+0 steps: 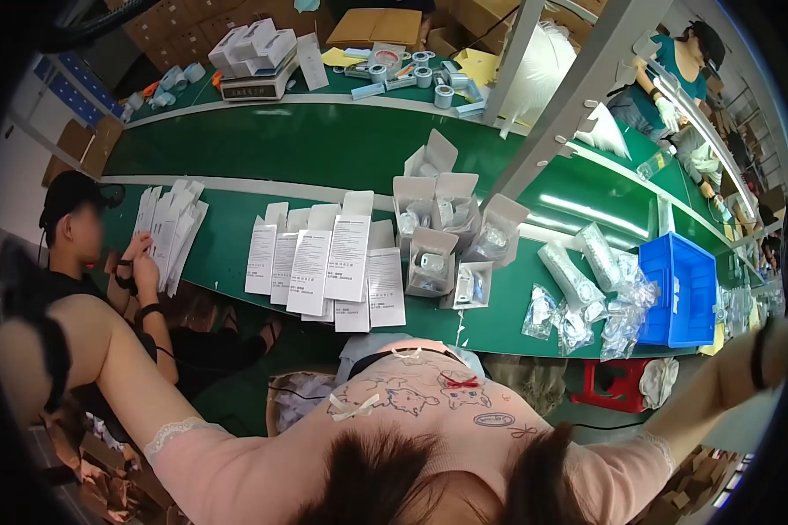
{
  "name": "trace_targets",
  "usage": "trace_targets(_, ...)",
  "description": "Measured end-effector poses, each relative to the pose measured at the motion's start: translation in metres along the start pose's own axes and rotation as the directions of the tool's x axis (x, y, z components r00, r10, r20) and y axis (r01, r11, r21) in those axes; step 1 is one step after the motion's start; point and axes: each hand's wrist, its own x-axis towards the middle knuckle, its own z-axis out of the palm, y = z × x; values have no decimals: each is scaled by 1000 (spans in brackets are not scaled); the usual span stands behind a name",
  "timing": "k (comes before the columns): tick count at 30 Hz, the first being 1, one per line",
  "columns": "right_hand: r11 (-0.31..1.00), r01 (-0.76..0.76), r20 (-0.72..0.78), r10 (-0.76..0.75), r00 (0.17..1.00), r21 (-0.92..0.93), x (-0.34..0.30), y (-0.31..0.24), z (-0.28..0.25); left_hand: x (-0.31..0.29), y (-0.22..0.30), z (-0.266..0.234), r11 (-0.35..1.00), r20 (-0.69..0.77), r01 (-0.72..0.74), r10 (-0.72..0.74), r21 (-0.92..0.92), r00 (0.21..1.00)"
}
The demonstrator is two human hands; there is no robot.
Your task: The person packages items by hand, placing a wrapped device and a manual into a white box before folding it closed. They repeat this process for several boxes, occasionally moving materials aside to reach more components.
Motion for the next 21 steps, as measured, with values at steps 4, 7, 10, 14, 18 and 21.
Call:
trace_targets(4,987,17,256,-57,965,158,25,-3,88,39,10,18,992,275,-116,126,-54,953)
trace_targets(7,952,-61,509,-106,854,300,27,-33,186,70,-21,116,971,518,-237,208,-10,830)
trace_targets(10,808,-211,536,-148,831,551,46,-74,227,98,-39,179,892,450,-194,382,-409,807)
trace_targets(14,725,-394,787,-328,523,564,70,-115,251,109,-32,300,772,554,-119,545,-625,630)
trace_targets(18,662,-407,743,-360,564,630,64,-153,308,91,-4,402,471,242,-106,617,-876,749)
trace_targets(21,590,-448,712,-346,611,671,63,-161,318,80,11,428,409,445,218,622,-886,644)
